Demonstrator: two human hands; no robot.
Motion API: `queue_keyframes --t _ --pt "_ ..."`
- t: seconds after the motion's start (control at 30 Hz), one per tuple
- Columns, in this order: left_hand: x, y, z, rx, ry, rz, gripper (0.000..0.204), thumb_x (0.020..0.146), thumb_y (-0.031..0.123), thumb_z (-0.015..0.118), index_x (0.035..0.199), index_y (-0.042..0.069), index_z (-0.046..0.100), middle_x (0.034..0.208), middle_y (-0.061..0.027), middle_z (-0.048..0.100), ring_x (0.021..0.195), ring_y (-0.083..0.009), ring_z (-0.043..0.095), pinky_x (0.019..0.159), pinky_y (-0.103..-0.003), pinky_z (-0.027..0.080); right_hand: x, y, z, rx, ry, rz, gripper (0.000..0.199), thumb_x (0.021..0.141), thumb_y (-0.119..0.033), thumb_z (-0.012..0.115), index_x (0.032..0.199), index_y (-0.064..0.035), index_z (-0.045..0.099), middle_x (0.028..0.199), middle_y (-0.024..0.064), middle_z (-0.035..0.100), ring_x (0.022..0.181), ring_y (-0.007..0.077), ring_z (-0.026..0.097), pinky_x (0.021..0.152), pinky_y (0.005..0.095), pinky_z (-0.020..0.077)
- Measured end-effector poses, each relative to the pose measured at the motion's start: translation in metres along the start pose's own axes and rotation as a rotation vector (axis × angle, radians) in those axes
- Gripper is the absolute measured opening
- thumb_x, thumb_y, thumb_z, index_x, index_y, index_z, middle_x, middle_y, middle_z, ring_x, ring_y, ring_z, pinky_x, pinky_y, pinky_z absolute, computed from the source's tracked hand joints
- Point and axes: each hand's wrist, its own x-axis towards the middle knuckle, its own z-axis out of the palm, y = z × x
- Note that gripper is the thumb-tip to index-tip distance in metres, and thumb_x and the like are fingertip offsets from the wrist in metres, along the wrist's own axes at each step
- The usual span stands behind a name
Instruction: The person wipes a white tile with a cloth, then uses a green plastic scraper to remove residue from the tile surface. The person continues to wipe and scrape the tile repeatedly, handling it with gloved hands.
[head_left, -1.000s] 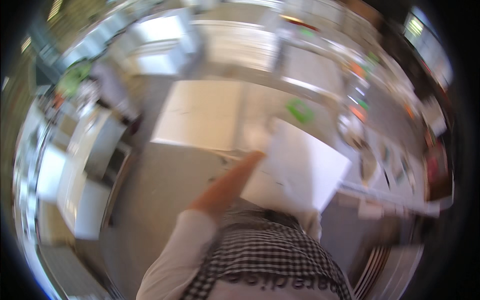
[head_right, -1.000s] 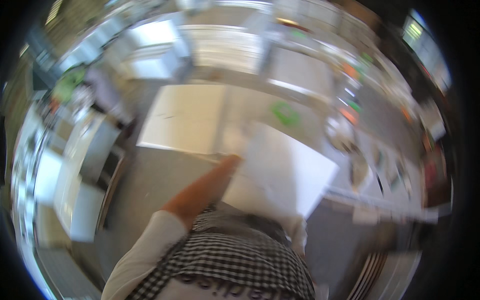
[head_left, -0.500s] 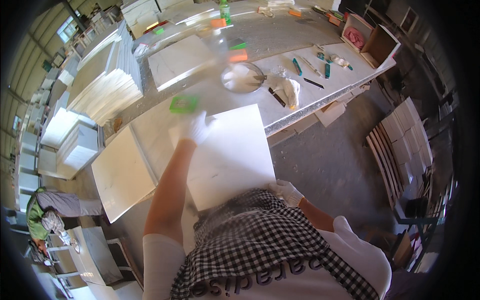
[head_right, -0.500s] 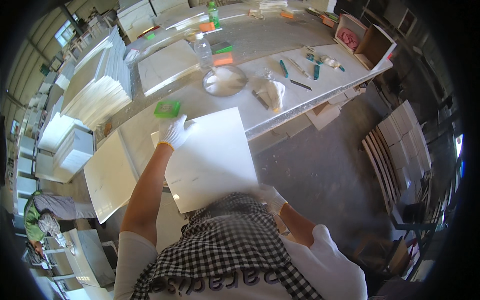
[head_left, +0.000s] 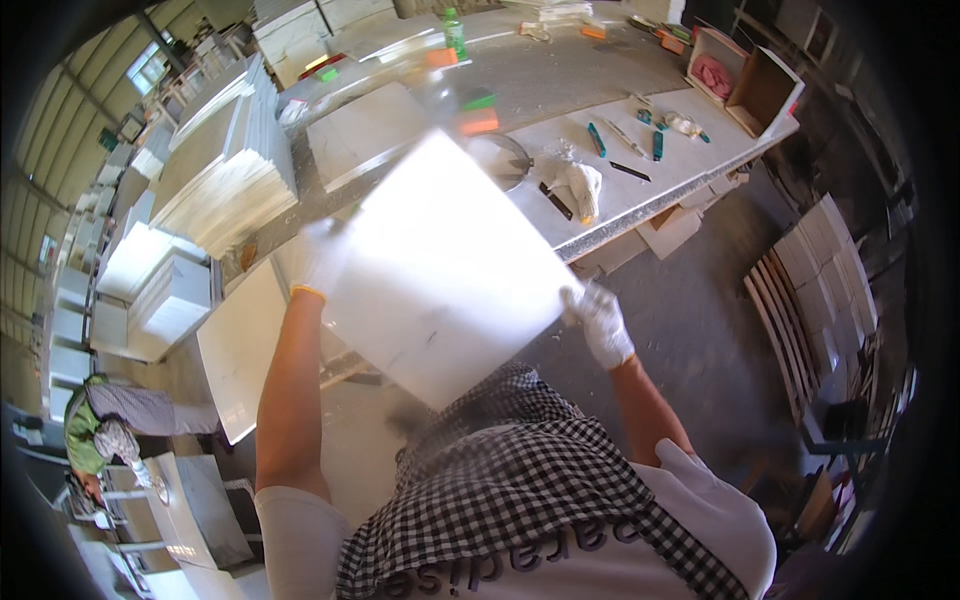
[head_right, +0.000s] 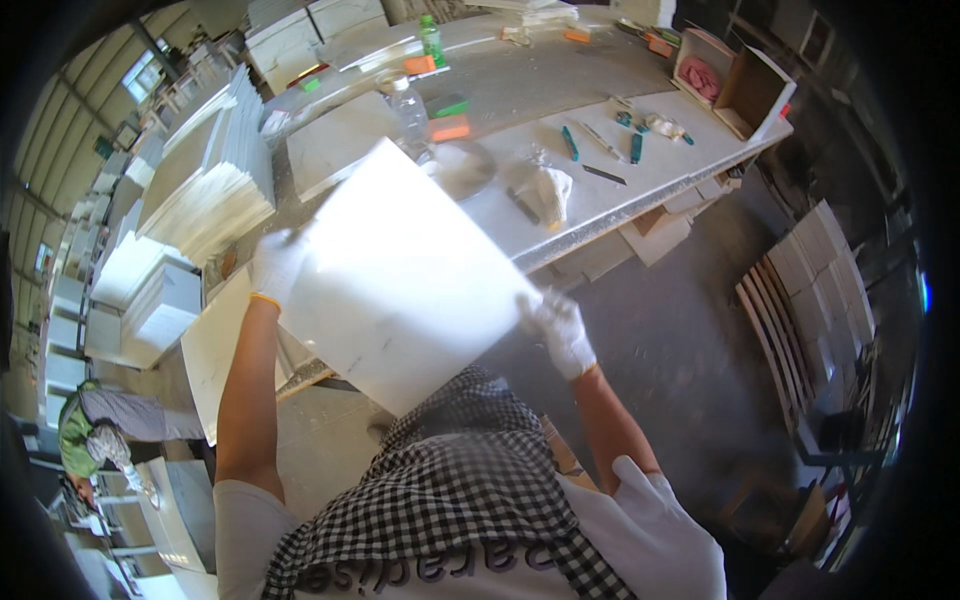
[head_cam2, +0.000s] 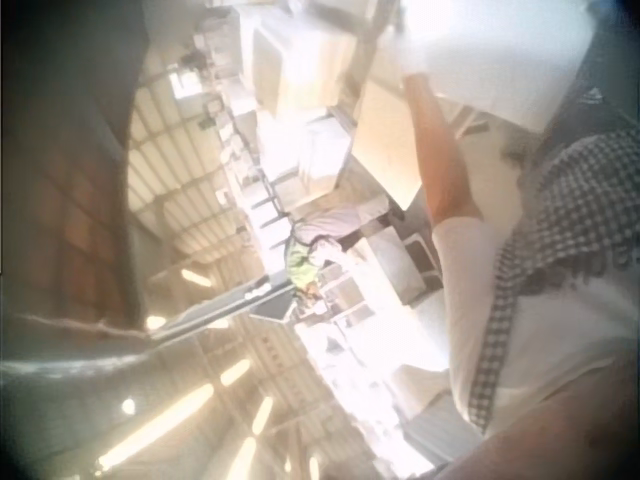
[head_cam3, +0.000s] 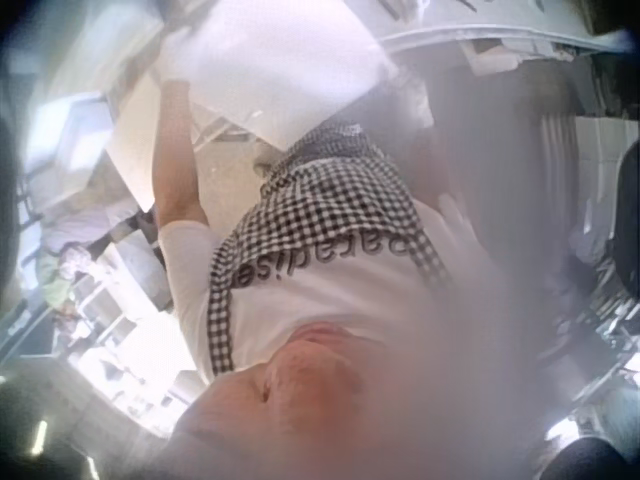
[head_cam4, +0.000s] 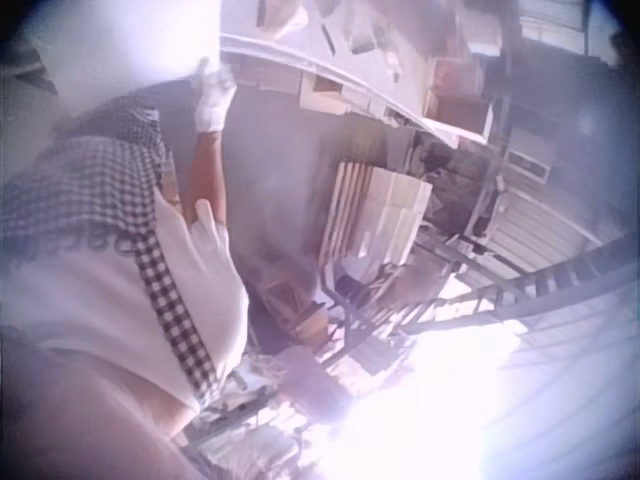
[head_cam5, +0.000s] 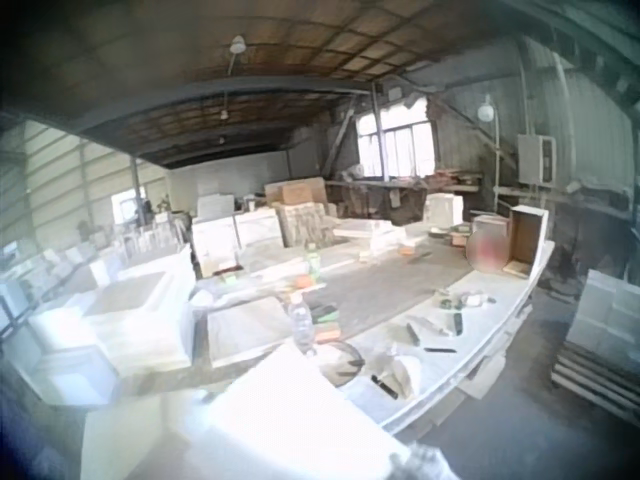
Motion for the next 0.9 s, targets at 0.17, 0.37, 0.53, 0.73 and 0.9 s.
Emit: queue_keyframes --t 0.17,0.37,0.53,0.73,0.9 --pt "-0.056 -0.017 -0.002 -0.443 0.436 -0.11 0.052 0.086 0.051 0.068 0.082 0.0 0.069 0.068 -0.0066 0.063 0.065 -0.0176 0.057 0.067 -0.036 0.047 0.083 -0.065 0.018 -0.123 0.133 -0.325 0.034 0.1 -0.033 0.057 0.109 -0.0027 0.069 0.083 -0.0032 0.06 0.075 0.0059 0.051 0.065 0.0239 0.0419" --pt "-0.163 -0.055 0.072 -0.691 0.478 -0.189 0.043 0.092 0.042 0.065 0.081 0.001 0.067 0.067 -0.0032 0.057 0.061 -0.0128 0.052 0.053 -0.032 0.043 0.17 -0.086 0.014 -0.812 0.09 -0.857 0.036 0.102 -0.029 0.051 0.121 0.0007 0.062 0.102 0.0047 0.063 0.09 0.012 0.057 0.078 0.0274 0.0466" --pt "-0.199 -0.09 0.106 -0.739 0.387 -0.488 0.054 0.095 0.046 0.056 0.102 -0.005 0.068 0.091 -0.0164 0.07 0.083 -0.0273 0.066 0.076 -0.037 0.052 0.207 -0.018 0.047 -0.584 -0.202 -0.68 0.031 0.102 -0.02 0.051 0.114 0.0062 0.062 0.096 0.0071 0.06 0.086 0.0166 0.057 0.074 0.0327 0.0476" --pt "-0.211 -0.112 0.102 -0.631 0.404 -0.598 0.066 0.09 0.059 0.051 0.09 -0.004 0.07 0.088 -0.0229 0.07 0.087 -0.035 0.068 0.079 -0.045 0.05 0.218 0.007 0.07 -0.762 -0.391 -0.272 0.036 0.101 -0.026 0.053 0.114 0.0065 0.064 0.103 0.0068 0.064 0.091 0.0172 0.056 0.08 0.0318 0.0473" --pt "-0.213 -0.121 0.103 -0.654 0.365 -0.706 0.066 0.09 0.061 0.049 0.094 -0.001 0.071 0.093 -0.0216 0.07 0.091 -0.035 0.068 0.082 -0.044 0.05 0.218 0.028 0.086 -0.643 -0.349 -0.286 0.042 0.103 -0.027 0.05 0.125 0.0074 0.058 0.12 0.0133 0.062 0.105 0.0227 0.057 0.093 0.0339 0.0468"
